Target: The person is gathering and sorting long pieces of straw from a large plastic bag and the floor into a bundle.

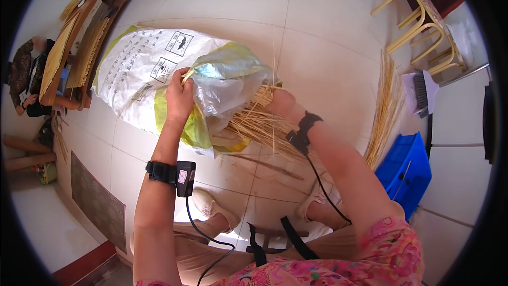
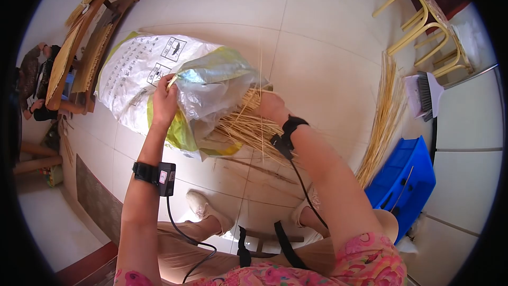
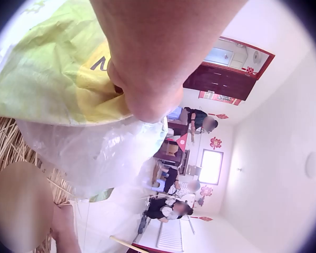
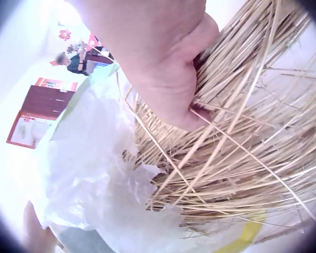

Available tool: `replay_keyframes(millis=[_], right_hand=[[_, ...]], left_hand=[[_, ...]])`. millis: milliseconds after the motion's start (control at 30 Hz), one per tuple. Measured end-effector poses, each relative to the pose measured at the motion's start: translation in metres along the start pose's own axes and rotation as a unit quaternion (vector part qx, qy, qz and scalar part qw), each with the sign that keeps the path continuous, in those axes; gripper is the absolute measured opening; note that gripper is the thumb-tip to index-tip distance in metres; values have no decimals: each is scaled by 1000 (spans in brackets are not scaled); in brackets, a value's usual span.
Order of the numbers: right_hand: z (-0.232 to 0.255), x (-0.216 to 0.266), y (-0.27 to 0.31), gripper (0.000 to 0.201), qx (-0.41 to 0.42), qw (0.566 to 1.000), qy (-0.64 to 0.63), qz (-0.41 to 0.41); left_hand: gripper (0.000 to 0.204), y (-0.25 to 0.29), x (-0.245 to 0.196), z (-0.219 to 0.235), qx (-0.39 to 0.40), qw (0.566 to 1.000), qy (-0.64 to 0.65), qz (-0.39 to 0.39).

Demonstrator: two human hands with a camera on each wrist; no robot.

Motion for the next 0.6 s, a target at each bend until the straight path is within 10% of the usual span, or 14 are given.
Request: replay_keyframes(millis=[333,433,600], right_hand=[[24,39,19,79,229,927,-296,-30],[-3,33,23,100,60,961,-242,118],[-8,52,66,122,-31,999,-19,16]], left_hand=[[27,0,4,-3,-19,1000,3,5],[26,-1,8,-2,-20,999,34,24],[24,-2,8,-1,-28,998,48,19]])
Point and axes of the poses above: each hand's wrist, its own y-axis away from the middle knuckle, its own z-axis out of the back of the hand, x = y × z, the point moved 5 cm from there along -y, towards the middle knuckle, and after that the axes turned 8 degrees about -x, right-handed, at the moved point
